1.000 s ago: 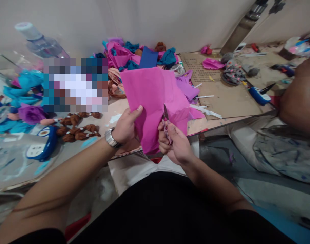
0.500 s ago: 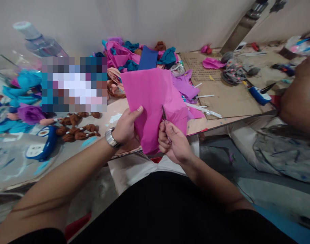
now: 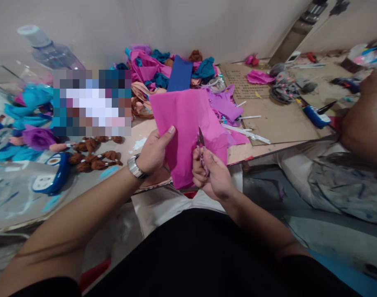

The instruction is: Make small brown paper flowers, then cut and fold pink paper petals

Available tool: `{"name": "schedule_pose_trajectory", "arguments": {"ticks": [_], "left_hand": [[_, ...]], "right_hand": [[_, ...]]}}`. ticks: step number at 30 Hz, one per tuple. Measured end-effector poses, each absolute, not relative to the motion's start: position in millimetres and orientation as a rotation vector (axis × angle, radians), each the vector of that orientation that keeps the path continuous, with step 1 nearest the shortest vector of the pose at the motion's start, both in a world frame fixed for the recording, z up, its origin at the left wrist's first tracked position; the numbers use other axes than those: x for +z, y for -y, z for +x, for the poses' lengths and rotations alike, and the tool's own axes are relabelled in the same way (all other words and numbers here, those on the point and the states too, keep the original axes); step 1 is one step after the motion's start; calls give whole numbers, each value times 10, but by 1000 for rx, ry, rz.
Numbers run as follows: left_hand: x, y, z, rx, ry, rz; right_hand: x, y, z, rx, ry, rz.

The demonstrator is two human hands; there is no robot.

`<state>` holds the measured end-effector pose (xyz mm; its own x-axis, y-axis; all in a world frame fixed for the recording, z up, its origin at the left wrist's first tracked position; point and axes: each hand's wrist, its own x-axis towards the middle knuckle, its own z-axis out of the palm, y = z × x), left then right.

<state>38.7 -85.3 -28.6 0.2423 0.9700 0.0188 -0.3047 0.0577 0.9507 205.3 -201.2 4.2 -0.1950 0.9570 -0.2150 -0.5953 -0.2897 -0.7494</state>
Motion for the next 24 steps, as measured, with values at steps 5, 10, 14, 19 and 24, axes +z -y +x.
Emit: {"name": "schedule_pose_trajectory", "arguments": {"ticks": [5,10,14,19,24], "left_hand": [[-278,874,392,1126,-819,1051],[-280,874,385,1109,-806,1074],[-295,872,374,1108,-811,1069],[-299,871,383,1114,-802,1079],[-287,866,395,1109,-802,1083]], "right_hand": [[57,1993,2073,1712,643,-815],[63,1991,2070,1706,661,-825],[62,1992,2063,1701,657,-824],[56,1992,2065,1715,663,-818],[50,1998,2070,1708,654,-816]]}}
